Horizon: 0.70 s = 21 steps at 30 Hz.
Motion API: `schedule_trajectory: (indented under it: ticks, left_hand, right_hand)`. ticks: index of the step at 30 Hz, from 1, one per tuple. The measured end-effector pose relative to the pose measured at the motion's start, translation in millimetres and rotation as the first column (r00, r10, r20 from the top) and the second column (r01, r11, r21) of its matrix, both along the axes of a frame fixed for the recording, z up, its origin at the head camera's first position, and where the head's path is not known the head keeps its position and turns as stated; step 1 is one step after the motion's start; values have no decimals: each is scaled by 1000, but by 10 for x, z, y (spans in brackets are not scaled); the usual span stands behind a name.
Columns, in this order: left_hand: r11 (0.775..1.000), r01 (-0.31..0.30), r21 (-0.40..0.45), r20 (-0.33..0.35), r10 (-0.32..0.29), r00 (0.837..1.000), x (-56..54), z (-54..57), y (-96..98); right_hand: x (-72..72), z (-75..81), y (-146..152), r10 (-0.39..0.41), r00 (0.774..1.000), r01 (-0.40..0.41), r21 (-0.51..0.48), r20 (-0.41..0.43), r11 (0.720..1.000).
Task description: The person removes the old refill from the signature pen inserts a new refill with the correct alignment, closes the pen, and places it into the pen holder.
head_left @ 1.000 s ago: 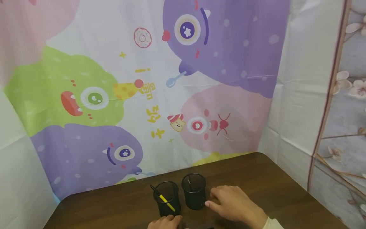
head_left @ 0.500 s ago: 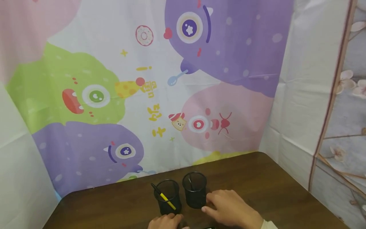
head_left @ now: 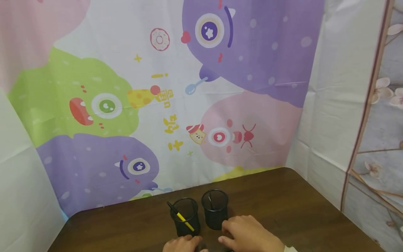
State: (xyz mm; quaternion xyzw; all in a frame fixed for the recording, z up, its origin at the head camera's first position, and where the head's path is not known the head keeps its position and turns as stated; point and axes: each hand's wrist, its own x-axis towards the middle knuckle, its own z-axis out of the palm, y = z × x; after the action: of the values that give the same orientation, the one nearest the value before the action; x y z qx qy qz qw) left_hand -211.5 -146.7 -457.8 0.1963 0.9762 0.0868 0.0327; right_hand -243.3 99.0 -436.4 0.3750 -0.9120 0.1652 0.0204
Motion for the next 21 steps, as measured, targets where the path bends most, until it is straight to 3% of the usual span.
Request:
schedule_trajectory:
  ticks: [8, 15, 21]
  left_hand:
    - [1000, 0, 8, 25, 0, 1000, 9, 16, -19]
    - [1000, -3, 26, 55, 2, 999, 17, 18, -25]
    - [999, 8, 44, 53, -10, 999, 11, 8, -27]
  right_hand:
    - [48, -52, -50, 42, 999, -42, 37, -12, 998]
    - [55, -100, -70, 107, 994, -106, -16, 24, 994]
    - [49, -146, -93, 116, 992, -116, 12, -40, 993]
